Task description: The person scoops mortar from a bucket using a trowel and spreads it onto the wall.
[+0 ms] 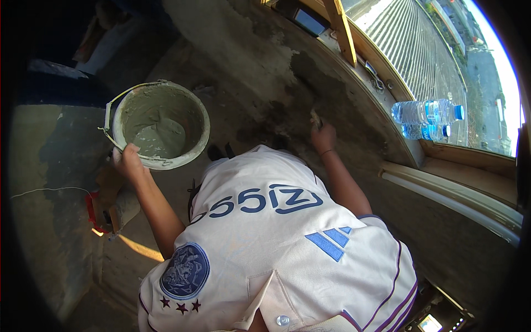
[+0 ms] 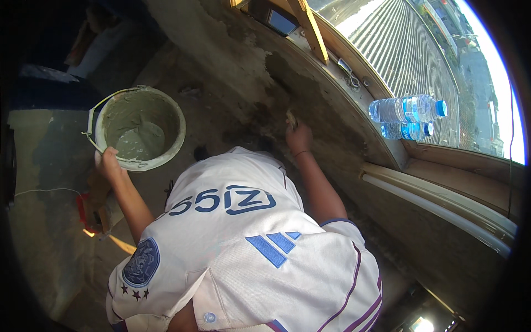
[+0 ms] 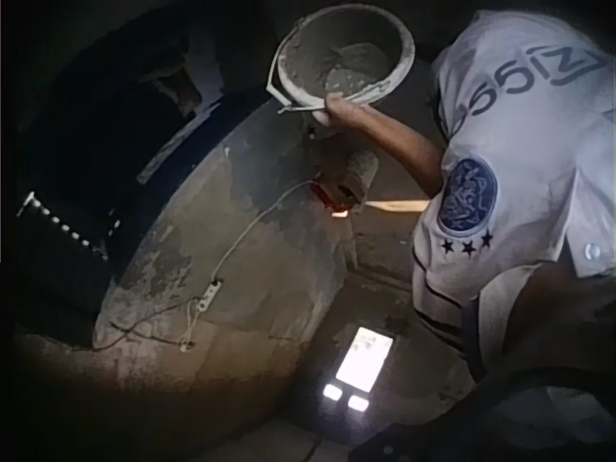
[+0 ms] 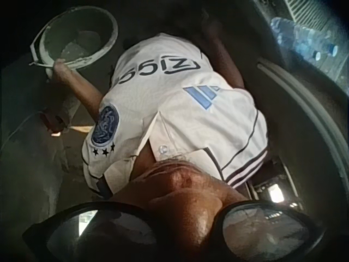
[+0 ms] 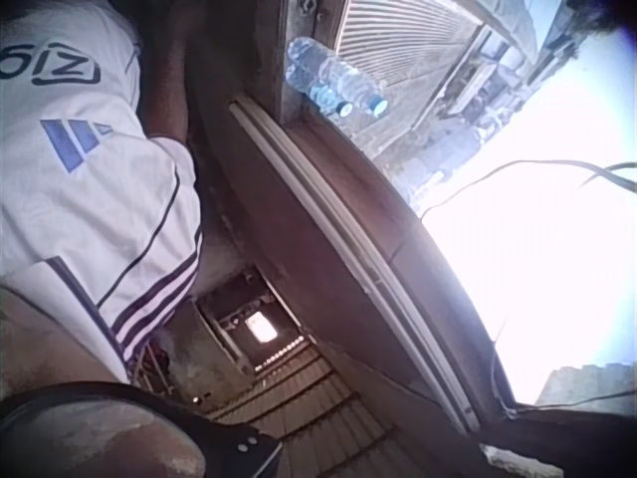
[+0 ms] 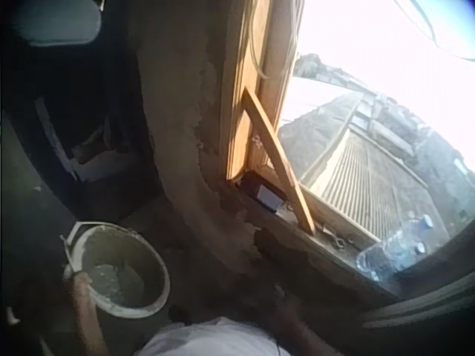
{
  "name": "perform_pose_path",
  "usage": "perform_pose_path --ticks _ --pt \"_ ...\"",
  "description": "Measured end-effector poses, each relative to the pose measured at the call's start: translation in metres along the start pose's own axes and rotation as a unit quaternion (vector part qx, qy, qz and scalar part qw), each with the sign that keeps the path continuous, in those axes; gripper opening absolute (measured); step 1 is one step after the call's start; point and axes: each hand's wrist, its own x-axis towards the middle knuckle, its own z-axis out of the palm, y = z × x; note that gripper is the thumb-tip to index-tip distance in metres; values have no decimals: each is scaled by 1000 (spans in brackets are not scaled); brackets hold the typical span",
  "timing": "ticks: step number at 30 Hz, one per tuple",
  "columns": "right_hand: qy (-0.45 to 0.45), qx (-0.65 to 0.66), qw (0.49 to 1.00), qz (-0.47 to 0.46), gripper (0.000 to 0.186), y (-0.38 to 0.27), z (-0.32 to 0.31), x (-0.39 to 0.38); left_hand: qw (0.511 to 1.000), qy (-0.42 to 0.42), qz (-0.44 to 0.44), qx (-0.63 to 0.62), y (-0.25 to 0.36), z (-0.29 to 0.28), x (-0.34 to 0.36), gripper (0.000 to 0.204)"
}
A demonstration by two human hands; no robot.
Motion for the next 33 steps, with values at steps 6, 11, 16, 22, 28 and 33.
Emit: perform_pose_path --ticks 6,11,16,22,28,33 --pt "124 76 985 -98 32 -18 -19 -15 1000 11 1 19 -3 -3 -1 44" --pt "27 102 993 -52 33 -5 -14 -14 1000 5 5 -6 -9 -6 3 44" --pt "-9 46 998 -34 32 17 0 -6 999 2 5 -38 -12 -12 8 45" --pt "39 108 993 -23 34 25 -10 -11 1000 23 10 8 -9 -11 2 45" --pt "47 88 994 -51 33 40 7 0 1000 28 9 5 -11 -13 3 44" --pt "10 41 999 -19 38 44 16 14 999 26 4 22 -12 -15 4 44"
